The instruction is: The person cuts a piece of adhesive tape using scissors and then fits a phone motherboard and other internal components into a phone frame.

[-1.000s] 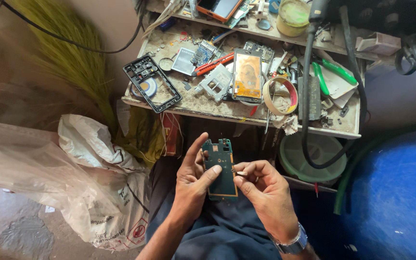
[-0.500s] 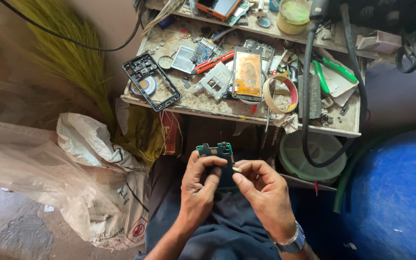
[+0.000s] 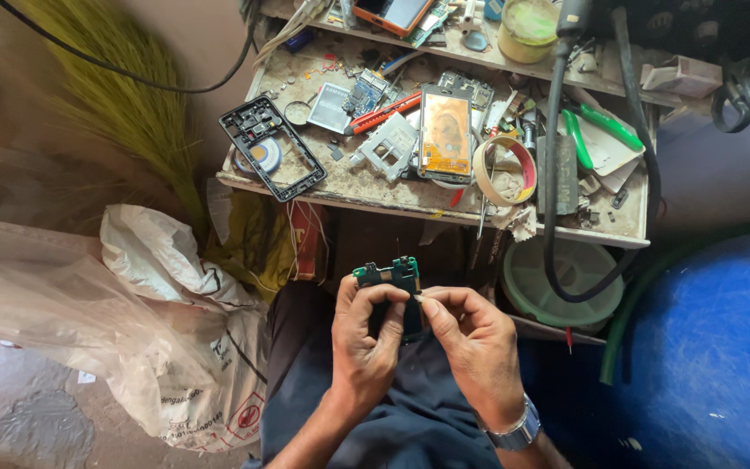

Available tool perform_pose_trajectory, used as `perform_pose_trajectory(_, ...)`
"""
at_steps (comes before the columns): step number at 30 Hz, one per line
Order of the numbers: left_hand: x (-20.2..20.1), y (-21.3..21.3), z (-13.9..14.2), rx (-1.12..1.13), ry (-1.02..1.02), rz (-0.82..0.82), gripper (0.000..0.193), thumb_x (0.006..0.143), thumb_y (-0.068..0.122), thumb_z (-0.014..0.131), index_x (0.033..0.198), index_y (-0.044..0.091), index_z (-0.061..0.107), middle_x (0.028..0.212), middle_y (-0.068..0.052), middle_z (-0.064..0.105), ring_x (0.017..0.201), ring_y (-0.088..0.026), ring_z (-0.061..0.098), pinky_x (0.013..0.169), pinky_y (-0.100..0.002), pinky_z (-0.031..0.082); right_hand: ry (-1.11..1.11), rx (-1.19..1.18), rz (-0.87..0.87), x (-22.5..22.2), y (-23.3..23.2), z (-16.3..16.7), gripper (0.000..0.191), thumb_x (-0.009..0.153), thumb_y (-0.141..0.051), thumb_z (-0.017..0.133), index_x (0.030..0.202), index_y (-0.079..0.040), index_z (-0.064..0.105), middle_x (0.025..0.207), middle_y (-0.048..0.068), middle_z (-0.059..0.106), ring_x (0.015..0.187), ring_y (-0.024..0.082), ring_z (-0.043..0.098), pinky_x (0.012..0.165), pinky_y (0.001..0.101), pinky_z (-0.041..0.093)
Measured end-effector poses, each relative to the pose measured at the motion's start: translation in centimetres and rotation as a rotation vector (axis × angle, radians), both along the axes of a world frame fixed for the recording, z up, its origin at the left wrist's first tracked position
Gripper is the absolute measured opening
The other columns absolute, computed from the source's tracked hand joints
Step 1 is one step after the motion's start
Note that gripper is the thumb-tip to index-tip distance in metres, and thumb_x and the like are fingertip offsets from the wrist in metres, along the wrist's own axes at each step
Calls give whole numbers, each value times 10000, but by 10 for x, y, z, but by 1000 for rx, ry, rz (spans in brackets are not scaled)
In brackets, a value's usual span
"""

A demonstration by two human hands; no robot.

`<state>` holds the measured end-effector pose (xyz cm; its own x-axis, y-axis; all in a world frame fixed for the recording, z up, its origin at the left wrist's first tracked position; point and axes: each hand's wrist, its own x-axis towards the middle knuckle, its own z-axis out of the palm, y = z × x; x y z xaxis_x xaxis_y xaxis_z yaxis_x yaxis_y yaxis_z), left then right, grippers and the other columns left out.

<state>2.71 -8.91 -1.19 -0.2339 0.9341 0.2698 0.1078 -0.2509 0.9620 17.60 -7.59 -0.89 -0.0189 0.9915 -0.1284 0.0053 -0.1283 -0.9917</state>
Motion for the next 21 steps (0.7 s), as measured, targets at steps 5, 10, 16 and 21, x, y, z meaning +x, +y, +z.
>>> perform_pose_trajectory(5, 1, -1, -2, 8, 35, 20, 105, 939, -8, 686, 1023, 54, 676, 1077, -87, 571, 938, -199, 638, 810, -290, 541, 56, 27, 9, -2, 1, 0, 203, 941, -97, 698, 1101, 24, 732, 975, 9, 744, 860, 41, 656, 775, 191, 541)
perform_pose_trajectory(10, 2, -1, -3, 45, 95, 45, 123, 916, 20, 730, 1017, 55, 671, 1075, -93, 566, 963, -217, 619, 820, -306, 524, 36, 39, 15, -2, 1, 0, 201, 949, -99, 703, 1100, 30, 734, 993, 26, 747, 852, 48, 652, 761, 198, 542)
perform_pose_trajectory(16, 4, 0, -4, 71, 101, 67, 147, 897, 41, 775, 999, 70, 673, 1061, -73, 588, 950, -203, 631, 805, -300, 537, 23, 34, 15, -1, 1, 1, 201, 944, -111, 705, 1090, 24, 738, 984, 13, 754, 846, 36, 655, 756, 189, 544)
perform_pose_trajectory(21, 5, 1, -7, 80, 88, 87, 178, 861, 24, 801, 959, 74, 662, 1030, -59, 599, 933, -194, 629, 802, -294, 533, -7, 10, 13, -2, -1, 1, 203, 945, -111, 722, 1094, 22, 753, 954, 14, 748, 801, 35, 621, 694, 187, 512)
